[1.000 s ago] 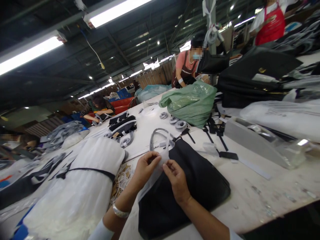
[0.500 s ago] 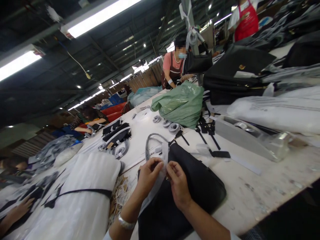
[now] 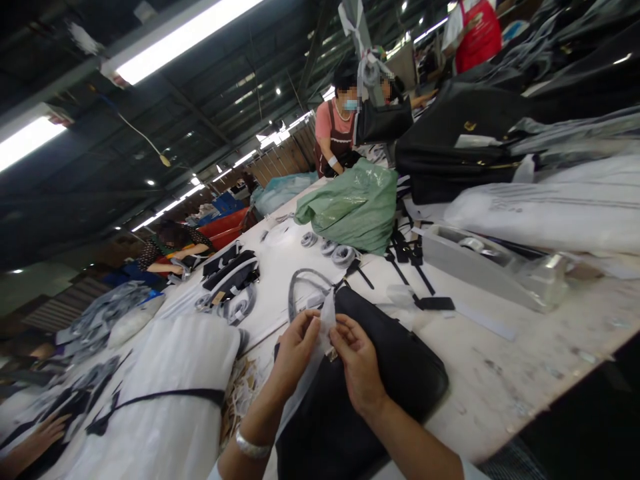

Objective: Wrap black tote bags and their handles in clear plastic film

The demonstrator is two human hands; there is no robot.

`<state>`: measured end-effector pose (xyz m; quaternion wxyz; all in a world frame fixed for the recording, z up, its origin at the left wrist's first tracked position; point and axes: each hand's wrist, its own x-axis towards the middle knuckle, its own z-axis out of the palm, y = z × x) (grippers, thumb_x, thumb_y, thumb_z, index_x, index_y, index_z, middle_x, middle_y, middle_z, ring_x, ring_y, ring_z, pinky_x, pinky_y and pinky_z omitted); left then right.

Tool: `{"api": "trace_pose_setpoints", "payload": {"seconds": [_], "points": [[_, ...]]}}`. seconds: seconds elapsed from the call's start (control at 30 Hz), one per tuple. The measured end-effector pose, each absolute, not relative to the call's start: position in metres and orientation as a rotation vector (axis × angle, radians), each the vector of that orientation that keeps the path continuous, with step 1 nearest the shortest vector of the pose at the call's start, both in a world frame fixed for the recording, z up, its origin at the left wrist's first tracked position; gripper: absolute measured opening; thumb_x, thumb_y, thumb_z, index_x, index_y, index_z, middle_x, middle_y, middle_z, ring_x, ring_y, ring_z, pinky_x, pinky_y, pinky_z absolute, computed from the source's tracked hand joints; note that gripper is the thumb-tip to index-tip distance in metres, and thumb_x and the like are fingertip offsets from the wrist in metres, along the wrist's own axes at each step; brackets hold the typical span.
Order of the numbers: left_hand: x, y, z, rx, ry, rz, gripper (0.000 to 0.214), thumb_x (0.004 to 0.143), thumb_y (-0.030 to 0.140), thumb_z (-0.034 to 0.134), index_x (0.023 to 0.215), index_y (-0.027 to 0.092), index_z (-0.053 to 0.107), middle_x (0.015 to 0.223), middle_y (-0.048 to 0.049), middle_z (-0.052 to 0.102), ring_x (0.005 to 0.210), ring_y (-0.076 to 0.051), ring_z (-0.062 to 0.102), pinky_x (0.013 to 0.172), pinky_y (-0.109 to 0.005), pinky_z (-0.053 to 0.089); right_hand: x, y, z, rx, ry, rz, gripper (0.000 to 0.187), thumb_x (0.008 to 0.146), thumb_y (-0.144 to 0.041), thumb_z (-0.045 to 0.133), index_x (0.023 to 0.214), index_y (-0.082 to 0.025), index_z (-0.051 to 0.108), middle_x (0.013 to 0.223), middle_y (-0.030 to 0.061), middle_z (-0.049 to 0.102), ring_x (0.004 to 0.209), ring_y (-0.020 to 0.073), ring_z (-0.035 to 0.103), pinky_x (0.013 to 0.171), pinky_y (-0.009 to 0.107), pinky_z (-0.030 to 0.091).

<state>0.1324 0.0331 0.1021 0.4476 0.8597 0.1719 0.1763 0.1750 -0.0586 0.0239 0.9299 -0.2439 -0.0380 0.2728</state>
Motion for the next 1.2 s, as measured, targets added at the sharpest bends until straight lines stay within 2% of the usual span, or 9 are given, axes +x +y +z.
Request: {"api": "trace_pose_setpoints", "payload": {"seconds": [0.2,0.37,0.5,0.73,0.83,0.9,0.97,1.13,1.2], "points": [[0.151,0.034,0.111,2.247,0.293,0.379,0.012,0.085,0.025,0.064,0.093,0.017,0.068,0.087,-0.0023,0.067,0.077,-0.015,0.058,0.073,-0.026,0.045,0.182,-0.065,0.033,-0.423,-0.153,0.584,0.037,0.083,-0.043,0.073,0.114,-0.026,0.067,0.106,0.0045,0.07,0.093,0.0203,0.065,0.084,0.033,0.053],[0.152,0.035,0.102,2.247,0.254,0.383,0.017,0.086,0.026,0.063,0.101,0.017,0.067,0.09,-0.0027,0.067,0.077,-0.014,0.058,0.073,-0.025,0.046,0.186,-0.064,0.031,-0.497,-0.075,0.544,0.026,0.076,-0.042,0.079,0.092,-0.022,0.073,0.092,0.0042,0.072,0.085,0.0209,0.066,0.077,0.033,0.055],[0.15,0.035,0.097,2.253,0.335,0.41,0.024,0.086,0.031,0.065,0.104,0.017,0.068,0.087,-0.0019,0.067,0.071,-0.013,0.056,0.067,-0.025,0.045,0.185,-0.062,0.03,-0.522,-0.035,0.532,0.027,0.074,-0.044,0.08,0.089,-0.023,0.074,0.089,0.0038,0.072,0.083,0.0213,0.065,0.073,0.033,0.056],[0.175,0.026,0.11,2.269,0.274,0.452,0.014,0.085,0.026,0.063,0.09,0.017,0.072,0.089,-0.0037,0.073,0.081,-0.017,0.064,0.074,-0.026,0.048,0.185,-0.062,0.027,-0.523,-0.067,0.516,0.019,0.076,-0.039,0.079,0.084,-0.025,0.069,0.081,-0.0025,0.066,0.073,0.0137,0.06,0.066,0.025,0.05],[0.189,0.025,0.116,2.308,0.139,0.343,0.014,0.086,0.022,0.06,0.091,0.017,0.073,0.091,-0.0035,0.073,0.084,-0.017,0.065,0.076,-0.026,0.049,0.186,-0.061,0.026,-0.486,-0.077,0.512,0.022,0.077,-0.037,0.079,0.091,-0.025,0.067,0.088,-0.0021,0.066,0.078,0.0136,0.06,0.069,0.024,0.05],[0.194,0.028,0.12,2.357,0.033,0.253,0.014,0.087,0.021,0.06,0.091,0.018,0.073,0.091,-0.0026,0.073,0.085,-0.017,0.066,0.078,-0.026,0.05,0.187,-0.061,0.025,-0.477,-0.078,0.523,0.03,0.076,-0.038,0.08,0.1,-0.026,0.067,0.094,-0.0011,0.066,0.082,0.0149,0.06,0.072,0.026,0.051],[0.191,0.031,0.127,2.408,0.036,0.301,0.015,0.088,0.021,0.06,0.095,0.019,0.073,0.095,-0.0026,0.074,0.087,-0.018,0.066,0.08,-0.027,0.051,0.188,-0.06,0.025,-0.5,-0.049,0.542,0.035,0.072,-0.039,0.083,0.101,-0.025,0.067,0.092,-0.0007,0.067,0.079,0.0152,0.06,0.069,0.027,0.052],[0.132,0.021,0.136,2.518,0.228,0.595,0.022,0.096,0.024,0.053,0.112,0.022,0.067,0.102,-0.003,0.073,0.084,-0.016,0.069,0.081,-0.027,0.054,0.187,-0.057,0.026,-0.554,0.056,0.525,0.031,0.068,-0.038,0.086,0.086,-0.022,0.067,0.081,-0.0024,0.066,0.07,0.0126,0.059,0.064,0.025,0.051],[0.097,0.007,0.122,2.626,0.241,0.61,0.024,0.098,0.023,0.049,0.116,0.023,0.066,0.107,-0.0036,0.073,0.098,-0.017,0.068,0.091,-0.03,0.054,0.187,-0.056,0.025,-0.57,0.071,0.495,0.032,0.067,-0.037,0.086,0.086,-0.021,0.066,0.081,-0.0024,0.066,0.072,0.013,0.06,0.066,0.025,0.052]]}}
